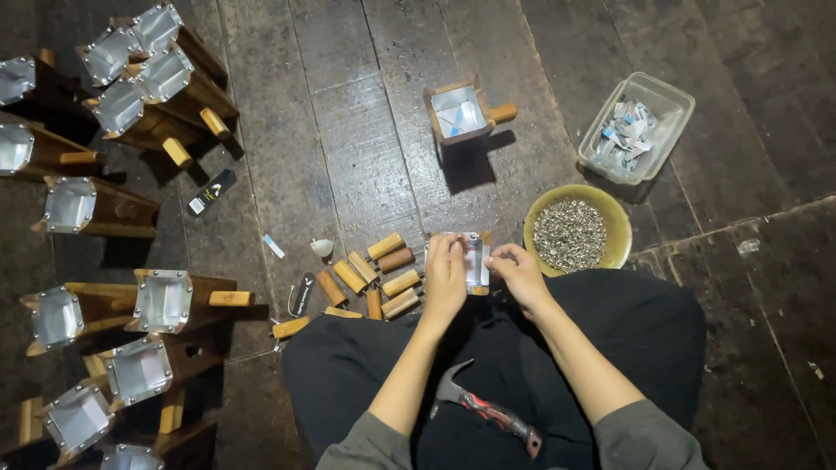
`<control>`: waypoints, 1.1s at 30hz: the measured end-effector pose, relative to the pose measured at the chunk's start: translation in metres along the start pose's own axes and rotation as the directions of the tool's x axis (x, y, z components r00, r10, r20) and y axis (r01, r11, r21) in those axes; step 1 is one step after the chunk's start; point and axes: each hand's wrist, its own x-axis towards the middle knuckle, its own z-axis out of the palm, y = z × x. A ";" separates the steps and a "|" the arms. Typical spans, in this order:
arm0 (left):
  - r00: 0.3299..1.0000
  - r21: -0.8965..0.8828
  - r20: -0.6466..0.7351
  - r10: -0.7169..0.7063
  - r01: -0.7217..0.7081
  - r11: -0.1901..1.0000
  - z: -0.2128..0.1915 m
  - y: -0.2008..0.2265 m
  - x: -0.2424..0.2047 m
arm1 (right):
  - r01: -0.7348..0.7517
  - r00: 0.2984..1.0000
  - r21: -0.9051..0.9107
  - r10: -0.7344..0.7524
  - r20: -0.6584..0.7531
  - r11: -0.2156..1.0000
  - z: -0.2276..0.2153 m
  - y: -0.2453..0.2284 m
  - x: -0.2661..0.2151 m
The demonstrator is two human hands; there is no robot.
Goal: Assembling small wooden frames by hammering nails into joints and smoothing the surfaces with a wooden block.
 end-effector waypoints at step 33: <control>0.869 0.406 -0.073 0.490 -0.423 0.810 0.024 -0.023 -0.012 | 0.657 0.734 -0.751 -0.169 0.658 -0.072 -0.005 0.089 -0.172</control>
